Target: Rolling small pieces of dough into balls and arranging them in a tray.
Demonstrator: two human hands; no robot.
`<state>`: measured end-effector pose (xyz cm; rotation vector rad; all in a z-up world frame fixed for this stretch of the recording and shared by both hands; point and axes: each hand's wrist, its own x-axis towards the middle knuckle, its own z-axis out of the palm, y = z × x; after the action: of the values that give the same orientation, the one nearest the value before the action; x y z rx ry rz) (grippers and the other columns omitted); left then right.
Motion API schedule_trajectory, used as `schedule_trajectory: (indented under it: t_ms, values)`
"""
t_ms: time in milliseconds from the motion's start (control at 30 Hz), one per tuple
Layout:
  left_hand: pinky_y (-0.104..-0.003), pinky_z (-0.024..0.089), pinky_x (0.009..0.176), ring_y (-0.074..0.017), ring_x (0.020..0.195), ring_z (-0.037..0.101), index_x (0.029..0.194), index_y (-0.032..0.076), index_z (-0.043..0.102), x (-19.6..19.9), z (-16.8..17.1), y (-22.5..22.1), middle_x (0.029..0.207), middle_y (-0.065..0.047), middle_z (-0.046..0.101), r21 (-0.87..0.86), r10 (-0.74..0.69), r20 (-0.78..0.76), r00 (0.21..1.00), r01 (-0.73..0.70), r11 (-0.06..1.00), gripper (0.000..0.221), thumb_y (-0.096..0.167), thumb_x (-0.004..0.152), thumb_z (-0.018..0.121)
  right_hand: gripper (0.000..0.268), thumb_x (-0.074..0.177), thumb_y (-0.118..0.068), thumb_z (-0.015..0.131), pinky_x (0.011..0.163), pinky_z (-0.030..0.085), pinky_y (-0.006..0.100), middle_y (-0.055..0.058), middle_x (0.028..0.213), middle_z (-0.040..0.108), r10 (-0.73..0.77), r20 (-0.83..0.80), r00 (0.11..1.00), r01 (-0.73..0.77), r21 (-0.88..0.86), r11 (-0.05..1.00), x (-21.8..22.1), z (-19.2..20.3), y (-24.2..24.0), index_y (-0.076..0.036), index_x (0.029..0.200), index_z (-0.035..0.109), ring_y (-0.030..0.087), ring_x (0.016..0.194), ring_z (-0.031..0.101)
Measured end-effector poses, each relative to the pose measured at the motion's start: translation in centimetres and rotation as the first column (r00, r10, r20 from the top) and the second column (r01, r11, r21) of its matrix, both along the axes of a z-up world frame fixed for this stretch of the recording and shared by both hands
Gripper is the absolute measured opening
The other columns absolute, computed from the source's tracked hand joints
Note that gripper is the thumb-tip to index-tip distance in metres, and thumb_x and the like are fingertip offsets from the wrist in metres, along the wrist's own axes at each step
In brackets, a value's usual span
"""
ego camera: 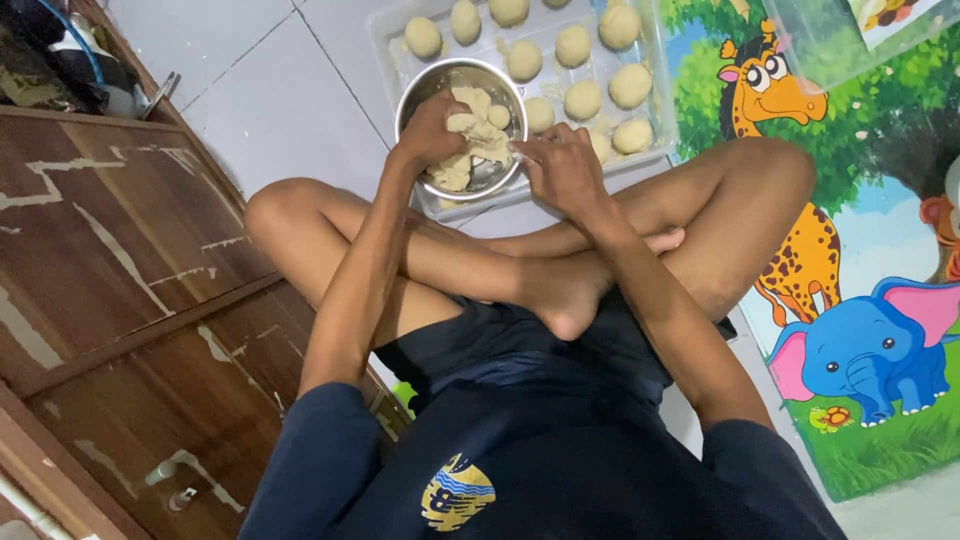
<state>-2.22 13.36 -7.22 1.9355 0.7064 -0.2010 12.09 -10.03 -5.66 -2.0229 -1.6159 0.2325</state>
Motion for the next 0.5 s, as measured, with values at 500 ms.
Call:
schedule_trajectory:
  t_ms: [500]
  values:
    - [-0.023,0.035,0.1,-0.0148,0.102,0.047,0.091,0.009,0.056,-3.1,1.4,0.1,0.104,0.004,0.042,-0.184,0.022,0.235,0.972,0.022,0.983,0.034,-0.01,0.073,0.078,0.033,0.104,-0.019,0.054,0.081,0.048,0.045,0.005,0.121,0.077,-0.106,-0.256,0.961,0.11,0.004,0.994,-1.7,2.8,0.6,-0.017,0.129,0.075,0.031,0.082,0.067]
